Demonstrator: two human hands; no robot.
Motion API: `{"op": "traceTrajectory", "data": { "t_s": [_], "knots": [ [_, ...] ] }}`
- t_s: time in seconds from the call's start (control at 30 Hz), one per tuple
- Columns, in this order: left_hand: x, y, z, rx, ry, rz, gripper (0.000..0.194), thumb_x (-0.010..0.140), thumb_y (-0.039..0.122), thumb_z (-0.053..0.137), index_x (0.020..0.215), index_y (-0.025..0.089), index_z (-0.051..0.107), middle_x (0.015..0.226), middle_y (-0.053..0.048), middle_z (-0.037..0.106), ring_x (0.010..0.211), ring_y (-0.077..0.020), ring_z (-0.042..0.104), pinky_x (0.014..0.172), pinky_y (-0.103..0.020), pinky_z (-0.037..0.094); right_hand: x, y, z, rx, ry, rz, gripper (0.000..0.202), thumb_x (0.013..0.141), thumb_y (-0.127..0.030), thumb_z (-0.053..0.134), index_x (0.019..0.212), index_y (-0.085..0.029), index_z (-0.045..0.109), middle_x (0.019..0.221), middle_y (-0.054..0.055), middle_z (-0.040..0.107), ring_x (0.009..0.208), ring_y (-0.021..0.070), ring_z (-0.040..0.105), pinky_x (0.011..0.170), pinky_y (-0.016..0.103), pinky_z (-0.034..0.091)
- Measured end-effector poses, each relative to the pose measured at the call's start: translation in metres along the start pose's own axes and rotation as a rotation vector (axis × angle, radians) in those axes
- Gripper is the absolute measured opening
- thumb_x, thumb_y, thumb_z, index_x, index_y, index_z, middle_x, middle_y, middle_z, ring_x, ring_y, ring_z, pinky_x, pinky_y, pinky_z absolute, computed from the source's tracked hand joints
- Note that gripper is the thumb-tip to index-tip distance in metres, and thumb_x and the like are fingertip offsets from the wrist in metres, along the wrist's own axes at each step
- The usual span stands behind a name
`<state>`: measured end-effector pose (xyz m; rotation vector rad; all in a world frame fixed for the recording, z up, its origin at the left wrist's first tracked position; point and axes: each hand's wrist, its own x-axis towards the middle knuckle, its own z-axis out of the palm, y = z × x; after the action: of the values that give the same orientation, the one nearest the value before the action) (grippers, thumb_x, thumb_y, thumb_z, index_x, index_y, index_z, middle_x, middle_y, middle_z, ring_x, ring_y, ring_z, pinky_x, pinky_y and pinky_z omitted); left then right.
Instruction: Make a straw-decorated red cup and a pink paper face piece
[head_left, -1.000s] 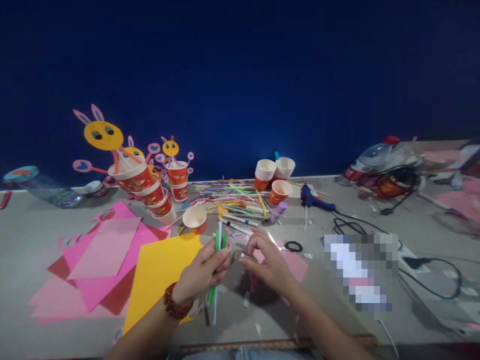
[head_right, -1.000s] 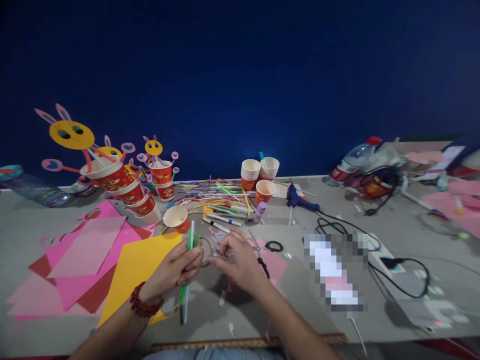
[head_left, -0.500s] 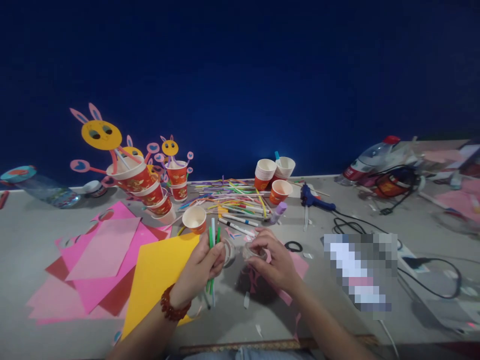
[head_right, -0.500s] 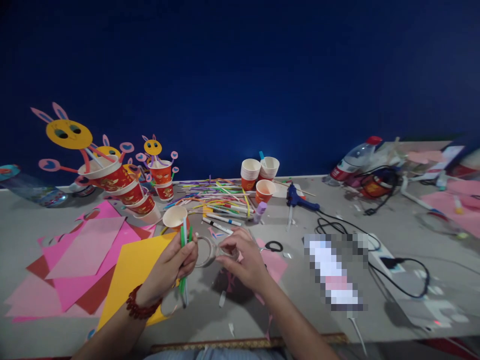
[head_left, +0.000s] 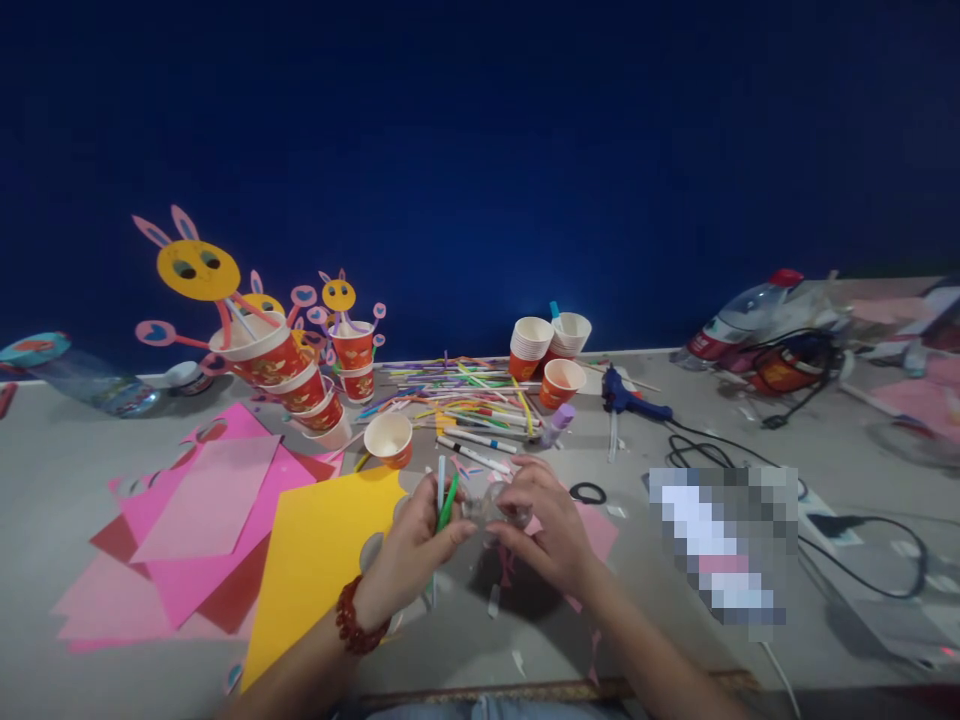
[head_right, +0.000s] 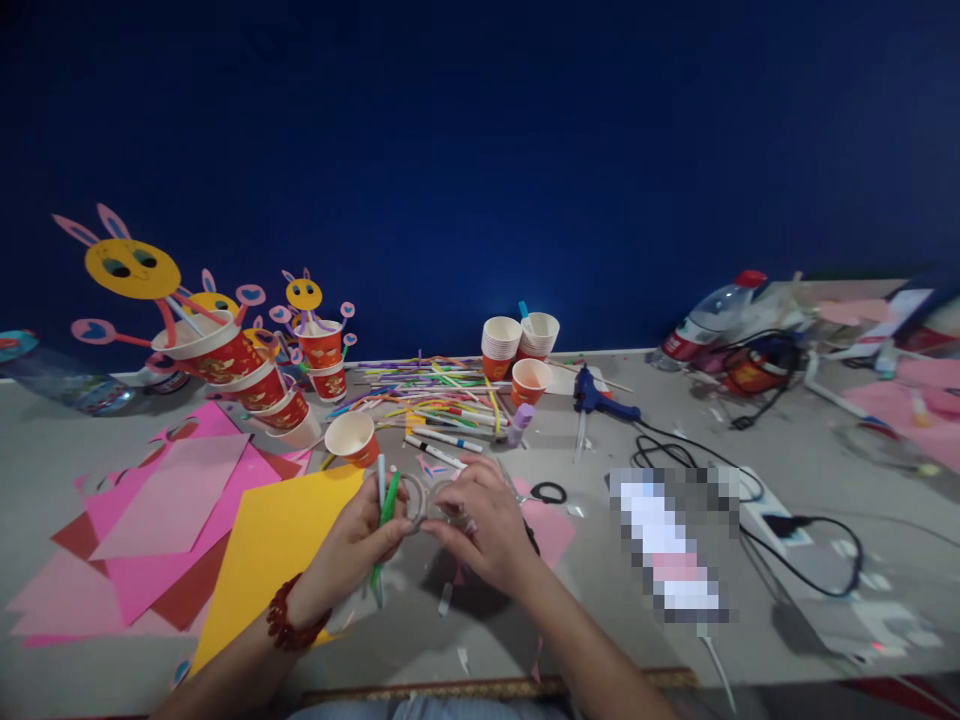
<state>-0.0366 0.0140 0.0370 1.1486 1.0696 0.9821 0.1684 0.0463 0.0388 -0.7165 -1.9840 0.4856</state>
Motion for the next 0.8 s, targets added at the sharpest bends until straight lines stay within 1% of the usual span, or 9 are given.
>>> {"op": "traceTrajectory", "data": {
  "t_s": [0.07, 0.17, 0.3, 0.43, 0.5, 0.57, 0.63, 0.73, 0.8],
  "knots": [
    [0.0, -0.001, -0.001, 0.073, 0.012, 0.029, 0.031, 0.088, 0.045, 0.067, 0.097, 0.019, 0.052, 0.069, 0.008, 0.045, 0.052, -0.0065, 0.034, 0.047, -0.019, 0.029, 0.0, 0.0, 0.0, 0.001, 0.001, 0.001, 0.014, 0.095, -0.039, 0.064, 0.097, -0.026, 0.058, 0.073, -0.002, 0.056, 0.073, 0.0199, 0.056, 0.098, 0.05, 0.045],
    [0.0, -0.001, -0.001, 0.055, -0.007, 0.02, 0.028, 0.094, 0.046, 0.058, 0.093, 0.02, 0.051, 0.065, 0.008, 0.041, 0.05, -0.0066, 0.029, 0.046, -0.019, 0.025, 0.0, 0.0, 0.001, 0.011, 0.002, 0.01, 0.014, 0.095, -0.039, 0.063, 0.098, -0.026, 0.059, 0.074, -0.002, 0.057, 0.073, 0.0197, 0.056, 0.099, 0.05, 0.045],
    [0.0, 0.002, -0.001, 0.01, -0.029, 0.013, 0.028, 0.095, 0.046, 0.058, 0.091, 0.02, 0.049, 0.063, 0.009, 0.038, 0.048, -0.0062, 0.024, 0.046, -0.019, 0.023, 0.002, 0.0, 0.002, 0.002, -0.049, 0.061, 0.015, 0.094, -0.038, 0.066, 0.101, -0.026, 0.062, 0.072, -0.002, 0.059, 0.073, 0.0199, 0.056, 0.096, 0.047, 0.044],
    [-0.002, 0.004, -0.003, 0.084, -0.007, 0.04, 0.025, 0.095, 0.044, 0.058, 0.09, 0.02, 0.053, 0.065, 0.007, 0.042, 0.051, -0.0074, 0.029, 0.048, -0.019, 0.026, 0.005, -0.001, 0.005, 0.025, -0.131, 0.134, 0.012, 0.094, -0.036, 0.067, 0.094, -0.025, 0.067, 0.066, -0.002, 0.057, 0.072, 0.0198, 0.055, 0.089, 0.041, 0.044],
    [-0.005, 0.005, -0.004, 0.132, 0.009, 0.062, 0.024, 0.093, 0.043, 0.06, 0.088, 0.019, 0.056, 0.065, 0.005, 0.044, 0.052, -0.0086, 0.033, 0.048, -0.02, 0.028, 0.005, -0.003, 0.007, 0.07, -0.137, 0.192, 0.01, 0.094, -0.034, 0.066, 0.091, -0.024, 0.067, 0.069, -0.001, 0.06, 0.073, 0.0192, 0.056, 0.085, 0.037, 0.044],
    [-0.007, 0.006, -0.005, 0.146, 0.008, 0.068, 0.025, 0.092, 0.044, 0.061, 0.087, 0.019, 0.058, 0.065, 0.005, 0.045, 0.053, -0.0092, 0.035, 0.048, -0.02, 0.029, 0.004, -0.004, 0.007, 0.117, -0.137, 0.257, 0.009, 0.094, -0.032, 0.067, 0.09, -0.024, 0.067, 0.077, 0.001, 0.065, 0.075, 0.0189, 0.058, 0.079, 0.034, 0.044],
    [-0.007, 0.006, -0.005, 0.108, -0.013, 0.049, 0.027, 0.093, 0.045, 0.06, 0.089, 0.019, 0.057, 0.065, 0.005, 0.044, 0.052, -0.0088, 0.033, 0.048, -0.02, 0.028, 0.003, -0.005, 0.008, 0.162, -0.151, 0.307, 0.01, 0.092, -0.033, 0.069, 0.088, -0.024, 0.067, 0.081, 0.001, 0.067, 0.077, 0.0188, 0.059, 0.075, 0.031, 0.043],
    [-0.005, 0.007, -0.004, -0.008, -0.06, 0.011, 0.028, 0.094, 0.047, 0.059, 0.091, 0.02, 0.053, 0.065, 0.007, 0.041, 0.051, -0.0071, 0.028, 0.047, -0.019, 0.026, 0.002, -0.004, 0.009, 0.252, -0.169, 0.376, 0.013, 0.091, -0.033, 0.07, 0.083, -0.023, 0.066, 0.078, 0.0, 0.064, 0.074, 0.0177, 0.056, 0.071, 0.029, 0.042],
    [-0.003, 0.007, -0.003, -0.063, -0.074, -0.002, 0.03, 0.093, 0.048, 0.06, 0.091, 0.02, 0.051, 0.065, 0.008, 0.039, 0.05, -0.0063, 0.026, 0.046, -0.018, 0.024, 0.002, -0.003, 0.012, 0.336, -0.149, 0.422, 0.015, 0.091, -0.033, 0.069, 0.081, -0.022, 0.064, 0.078, 0.0, 0.063, 0.072, 0.0172, 0.056, 0.069, 0.029, 0.042]
  ]
}}
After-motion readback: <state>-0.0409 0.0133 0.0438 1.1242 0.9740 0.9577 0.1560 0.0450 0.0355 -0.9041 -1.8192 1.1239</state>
